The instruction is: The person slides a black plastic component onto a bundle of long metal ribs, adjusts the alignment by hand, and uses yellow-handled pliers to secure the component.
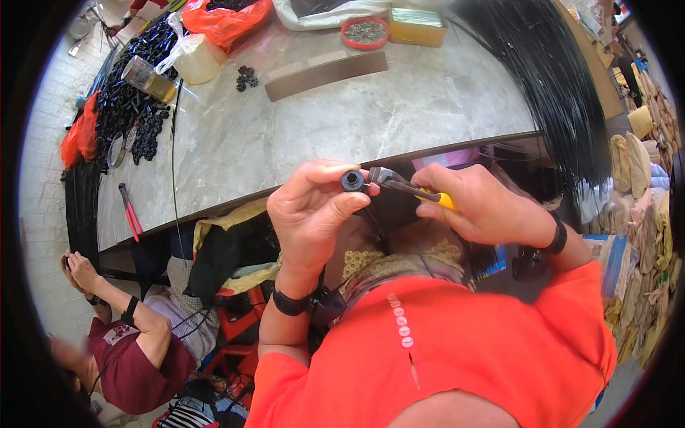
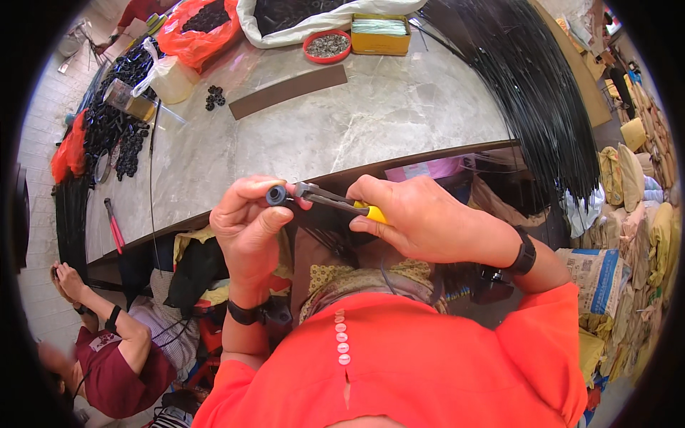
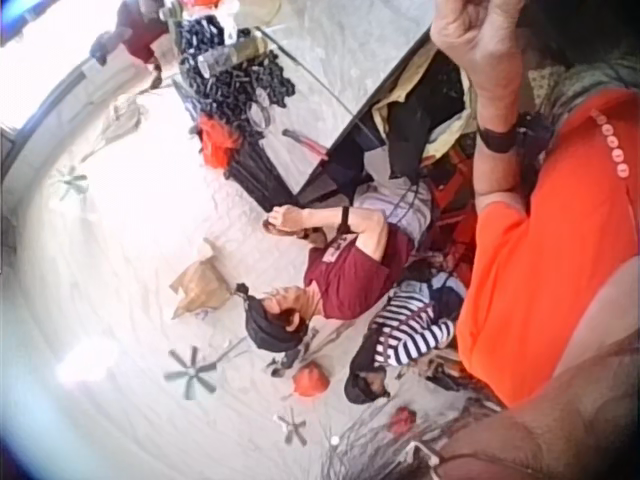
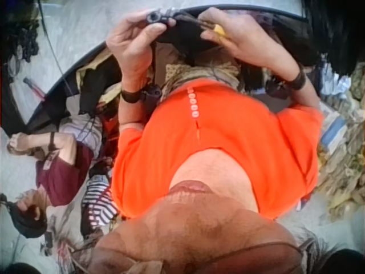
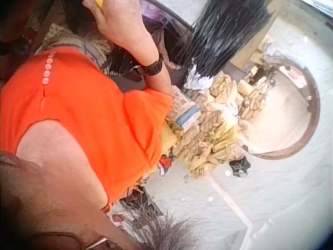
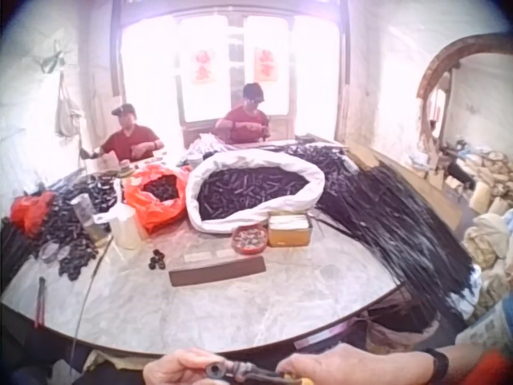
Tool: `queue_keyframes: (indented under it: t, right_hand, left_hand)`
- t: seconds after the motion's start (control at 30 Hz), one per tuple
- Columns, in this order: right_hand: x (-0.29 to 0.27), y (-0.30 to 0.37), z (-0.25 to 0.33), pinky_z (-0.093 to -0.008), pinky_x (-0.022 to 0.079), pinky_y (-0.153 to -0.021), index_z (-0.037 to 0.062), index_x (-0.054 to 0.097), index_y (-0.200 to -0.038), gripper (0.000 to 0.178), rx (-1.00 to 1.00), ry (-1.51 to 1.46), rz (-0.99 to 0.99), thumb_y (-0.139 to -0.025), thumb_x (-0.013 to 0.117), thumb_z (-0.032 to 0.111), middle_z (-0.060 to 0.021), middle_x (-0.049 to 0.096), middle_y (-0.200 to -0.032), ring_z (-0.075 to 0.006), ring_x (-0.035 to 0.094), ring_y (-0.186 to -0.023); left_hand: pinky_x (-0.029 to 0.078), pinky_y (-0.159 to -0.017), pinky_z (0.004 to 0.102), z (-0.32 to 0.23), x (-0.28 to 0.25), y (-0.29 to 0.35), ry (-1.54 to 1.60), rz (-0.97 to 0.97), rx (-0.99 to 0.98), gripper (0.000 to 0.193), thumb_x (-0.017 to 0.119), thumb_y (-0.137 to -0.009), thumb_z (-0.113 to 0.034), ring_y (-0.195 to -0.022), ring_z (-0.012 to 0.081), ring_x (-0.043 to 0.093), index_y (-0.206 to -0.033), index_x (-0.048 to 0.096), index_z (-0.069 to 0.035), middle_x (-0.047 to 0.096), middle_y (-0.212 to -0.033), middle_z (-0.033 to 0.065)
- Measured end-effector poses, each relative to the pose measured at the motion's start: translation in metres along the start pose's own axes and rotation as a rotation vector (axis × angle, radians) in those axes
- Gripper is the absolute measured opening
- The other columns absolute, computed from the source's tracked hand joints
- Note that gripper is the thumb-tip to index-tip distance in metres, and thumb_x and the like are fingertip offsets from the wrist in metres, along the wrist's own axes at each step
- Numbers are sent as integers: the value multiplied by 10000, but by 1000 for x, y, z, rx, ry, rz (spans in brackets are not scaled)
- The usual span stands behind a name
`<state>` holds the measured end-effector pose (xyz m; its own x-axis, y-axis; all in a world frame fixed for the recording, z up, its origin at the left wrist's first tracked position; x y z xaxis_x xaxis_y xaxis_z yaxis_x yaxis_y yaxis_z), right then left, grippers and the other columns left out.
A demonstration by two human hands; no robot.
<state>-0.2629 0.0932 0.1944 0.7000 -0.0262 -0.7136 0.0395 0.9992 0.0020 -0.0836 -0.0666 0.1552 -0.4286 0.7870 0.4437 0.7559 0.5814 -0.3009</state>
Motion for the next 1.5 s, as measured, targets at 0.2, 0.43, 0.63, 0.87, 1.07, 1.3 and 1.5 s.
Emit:
queue_keyframes:
  t: [0.2, 0.43, 0.63, 0.87, 1.07, 1.3, 1.5]
  right_hand:
    - [4, 0, 7, -440, 510, -711, 43, 535, -1211, 328, 19, -259, 59, -969, 625, 244, -167, 665, -890, -373, 661, -839]
    - [-12, 1, 15, -346, 513, -703, -2, 527, -1177, 333, 188, -531, 314, -1017, 569, 287, -110, 680, -905, -215, 673, -825]
    - [-28, -1, 19, -290, 508, -686, -29, 539, -1118, 315, 158, -533, 388, -1030, 552, 273, -79, 677, -878, -140, 659, -822]
    - [-44, -9, 29, -273, 512, -630, -17, 553, -1056, 296, 248, -480, 504, -1026, 557, 277, -61, 654, -836, -127, 641, -718]
    - [-55, -17, 37, -285, 519, -612, -7, 548, -1020, 267, 380, -470, 609, -1021, 553, 260, -52, 647, -812, -124, 638, -676]
    - [-92, -40, 67, -357, 510, -609, -14, 541, -1035, 275, 419, 29, 755, -1003, 583, 256, -126, 642, -762, -225, 651, -674]
    - [-57, -21, 36, -488, 507, -733, 26, 541, -1176, 317, 80, 63, 438, -968, 600, 257, -221, 658, -876, -429, 646, -843]
  left_hand:
    - [571, -889, 347, -2, -1, 5, -53, -62, 44, 307, 698, -827, 142, -995, 252, 690, -1118, 635, 68, 675, -1067, 166]
    - [560, -910, 345, -3, 2, 7, -59, -52, 42, 317, 697, -823, 147, -1017, 246, 684, -1122, 639, 58, 676, -1070, 163]
    - [556, -915, 343, -3, 4, 8, -60, -27, 49, 309, 697, -822, 150, -1022, 242, 681, -1115, 643, 67, 672, -1072, 156]
    - [557, -920, 343, -4, 4, 8, -43, -24, 35, 308, 700, -820, 152, -1026, 242, 682, -1112, 642, 73, 665, -1077, 155]
    - [568, -895, 330, -6, 1, 7, -51, 1, 33, 302, 709, -815, 147, -1005, 229, 683, -1101, 639, 78, 660, -1048, 144]
    - [568, -865, 309, -7, 0, 1, -165, 65, 49, 295, 711, -810, 151, -983, 210, 682, -1087, 639, 79, 661, -1036, 141]
    - [568, -878, 332, -9, -5, 6, -43, -32, 14, 266, 699, -830, 139, -981, 217, 684, -1079, 633, 75, 668, -1031, 149]
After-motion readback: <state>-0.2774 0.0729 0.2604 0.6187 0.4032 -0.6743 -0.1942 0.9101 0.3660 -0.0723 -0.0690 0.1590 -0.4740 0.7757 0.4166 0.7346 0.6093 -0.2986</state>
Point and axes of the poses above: each hand's wrist, its own y-axis away from the middle knuckle, its own x-axis out of the palm, z = x × y, the point moved 1 cm from there along -y, towards the middle knuckle
